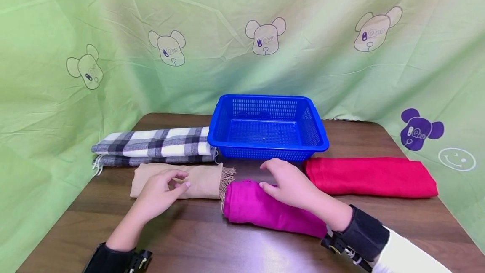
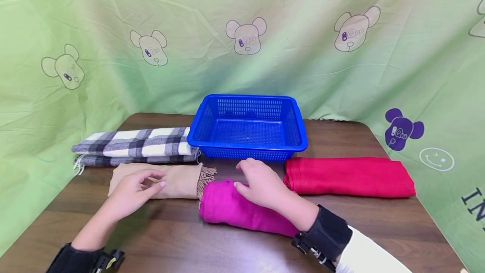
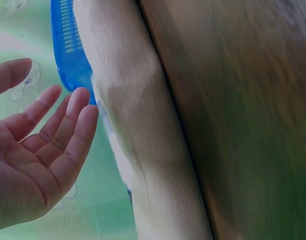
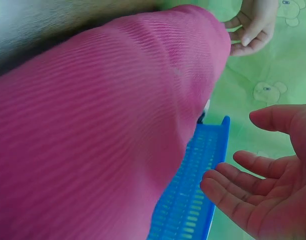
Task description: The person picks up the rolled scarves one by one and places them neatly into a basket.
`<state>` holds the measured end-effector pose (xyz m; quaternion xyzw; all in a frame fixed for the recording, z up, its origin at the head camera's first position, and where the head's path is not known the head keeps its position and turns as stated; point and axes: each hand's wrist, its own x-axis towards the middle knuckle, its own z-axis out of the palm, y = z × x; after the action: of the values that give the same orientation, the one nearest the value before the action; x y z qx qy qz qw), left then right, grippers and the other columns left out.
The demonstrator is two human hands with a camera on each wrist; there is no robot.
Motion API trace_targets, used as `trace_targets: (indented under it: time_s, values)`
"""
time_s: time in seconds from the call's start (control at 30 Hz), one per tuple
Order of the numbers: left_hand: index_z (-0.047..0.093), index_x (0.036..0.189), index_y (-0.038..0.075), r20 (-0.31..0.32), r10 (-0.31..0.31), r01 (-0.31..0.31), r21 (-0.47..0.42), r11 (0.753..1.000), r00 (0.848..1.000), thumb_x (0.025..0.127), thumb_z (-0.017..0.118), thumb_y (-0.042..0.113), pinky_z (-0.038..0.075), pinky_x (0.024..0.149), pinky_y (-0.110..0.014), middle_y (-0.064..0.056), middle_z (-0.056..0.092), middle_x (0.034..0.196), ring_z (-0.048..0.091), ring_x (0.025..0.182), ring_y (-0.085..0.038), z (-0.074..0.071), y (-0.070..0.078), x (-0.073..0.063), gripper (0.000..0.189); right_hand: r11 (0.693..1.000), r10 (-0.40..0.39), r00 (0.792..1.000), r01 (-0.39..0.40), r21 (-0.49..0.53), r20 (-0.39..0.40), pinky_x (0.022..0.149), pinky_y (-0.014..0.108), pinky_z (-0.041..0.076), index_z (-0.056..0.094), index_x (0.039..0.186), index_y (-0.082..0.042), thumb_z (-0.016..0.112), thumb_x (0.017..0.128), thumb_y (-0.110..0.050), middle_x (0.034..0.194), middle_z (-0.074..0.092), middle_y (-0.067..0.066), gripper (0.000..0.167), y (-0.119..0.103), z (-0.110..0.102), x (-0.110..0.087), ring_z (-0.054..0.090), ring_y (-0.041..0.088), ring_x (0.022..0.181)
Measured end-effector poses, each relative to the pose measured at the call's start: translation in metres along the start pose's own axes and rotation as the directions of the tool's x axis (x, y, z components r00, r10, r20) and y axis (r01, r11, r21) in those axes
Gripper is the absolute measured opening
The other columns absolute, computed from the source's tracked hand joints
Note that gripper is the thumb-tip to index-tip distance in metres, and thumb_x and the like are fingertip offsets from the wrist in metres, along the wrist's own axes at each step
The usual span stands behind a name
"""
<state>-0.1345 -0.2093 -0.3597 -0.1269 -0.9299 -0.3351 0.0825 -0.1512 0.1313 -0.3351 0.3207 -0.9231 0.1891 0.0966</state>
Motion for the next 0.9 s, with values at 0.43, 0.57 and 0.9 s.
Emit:
trace_targets:
  time_s: [0.43, 0.57, 0.9]
  values:
    - [0.068, 0.109, 0.001, -0.025, -0.008, 0.007, -0.029, 1.000, 1.000, 0.091, 0.069, 0.020, 0.054, 0.072, -0.034, -0.011, 0.070, 0.106, 0.068, 0.085, -0.021, -0.014, -0.009, -0.004, 0.026, 0.998, -0.030, 1.000, 0.030, 0.058, -0.001, 0.086, 0.042, 0.051, 0.062, 0.109, -0.001, 0.073, 0.085, -0.021, 0.103, 0.065, 0.010, 0.033, -0.013, 0.012, 0.017, 0.063, 0.026, 0.098]
    - [0.068, 0.109, -0.001, -0.024, -0.006, 0.005, -0.044, 0.999, 1.000, 0.089, 0.071, 0.021, 0.054, 0.070, -0.029, -0.013, 0.069, 0.108, 0.068, 0.083, -0.020, -0.017, -0.015, -0.005, 0.030, 0.997, -0.028, 0.999, 0.026, 0.078, 0.023, 0.088, 0.042, 0.050, 0.062, 0.111, 0.000, 0.071, 0.086, -0.021, 0.106, 0.065, 0.011, 0.034, -0.019, 0.013, 0.024, 0.063, 0.026, 0.101]
    - [0.066, 0.115, 0.001, -0.026, -0.058, 0.057, -0.044, 0.997, 0.998, 0.088, 0.073, 0.027, 0.053, 0.068, -0.024, -0.014, 0.068, 0.113, 0.069, 0.087, -0.021, -0.026, -0.027, -0.010, 0.038, 0.995, -0.022, 0.998, 0.015, 0.100, 0.067, 0.091, 0.040, 0.050, 0.062, 0.114, -0.002, 0.070, 0.087, -0.023, 0.109, 0.065, 0.011, 0.035, -0.030, 0.017, 0.041, 0.062, 0.025, 0.104]
